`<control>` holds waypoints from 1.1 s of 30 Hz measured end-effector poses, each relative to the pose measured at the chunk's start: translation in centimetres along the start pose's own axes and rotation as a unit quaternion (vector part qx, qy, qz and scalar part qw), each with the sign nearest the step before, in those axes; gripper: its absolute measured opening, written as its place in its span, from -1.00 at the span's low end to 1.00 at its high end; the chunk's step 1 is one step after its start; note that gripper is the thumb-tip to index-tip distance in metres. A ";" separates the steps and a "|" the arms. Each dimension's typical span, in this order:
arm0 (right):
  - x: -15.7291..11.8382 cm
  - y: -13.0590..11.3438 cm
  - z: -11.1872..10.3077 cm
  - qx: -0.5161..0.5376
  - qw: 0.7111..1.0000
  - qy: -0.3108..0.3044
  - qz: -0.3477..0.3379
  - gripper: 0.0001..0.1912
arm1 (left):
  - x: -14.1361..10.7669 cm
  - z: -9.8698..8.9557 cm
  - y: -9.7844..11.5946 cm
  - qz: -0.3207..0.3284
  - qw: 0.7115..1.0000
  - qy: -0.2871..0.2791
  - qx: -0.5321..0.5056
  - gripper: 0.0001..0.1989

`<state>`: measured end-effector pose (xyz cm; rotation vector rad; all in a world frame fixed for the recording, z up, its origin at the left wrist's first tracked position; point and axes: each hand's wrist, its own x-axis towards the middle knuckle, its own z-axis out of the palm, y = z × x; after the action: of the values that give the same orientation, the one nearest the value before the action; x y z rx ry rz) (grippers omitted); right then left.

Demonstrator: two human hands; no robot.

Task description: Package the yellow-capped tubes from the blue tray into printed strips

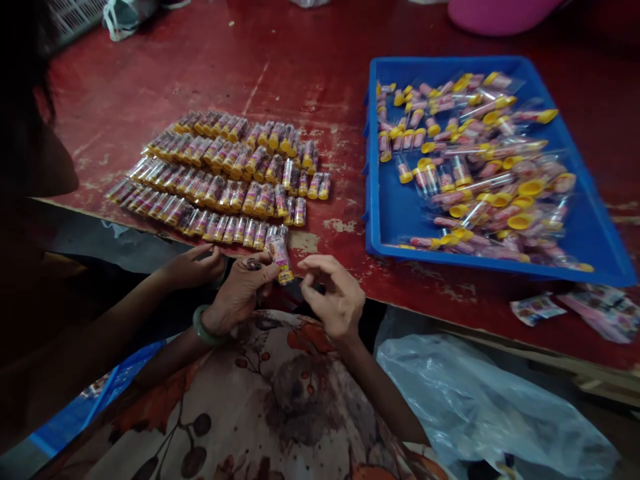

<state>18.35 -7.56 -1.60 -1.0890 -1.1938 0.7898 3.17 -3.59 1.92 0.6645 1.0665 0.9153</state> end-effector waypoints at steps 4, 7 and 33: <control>1.6 1.1 0.4 0.066 0.982 0.011 0.174 -0.72 | 1.1 -0.3 -0.6 0.010 0.999 0.002 0.039 -0.85; 2.9 1.4 1.0 0.074 0.967 -0.018 0.243 -0.61 | 1.7 -0.3 -0.9 0.017 0.996 -0.016 0.084 -0.90; 6.1 6.0 3.3 -0.288 0.951 -0.002 0.112 -0.68 | -0.4 -4.9 0.6 -0.171 0.974 -0.014 -0.147 -0.81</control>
<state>16.87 0.74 -5.29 -1.7272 -1.3597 0.6237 -1.69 -3.53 0.80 0.2365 0.9587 0.7407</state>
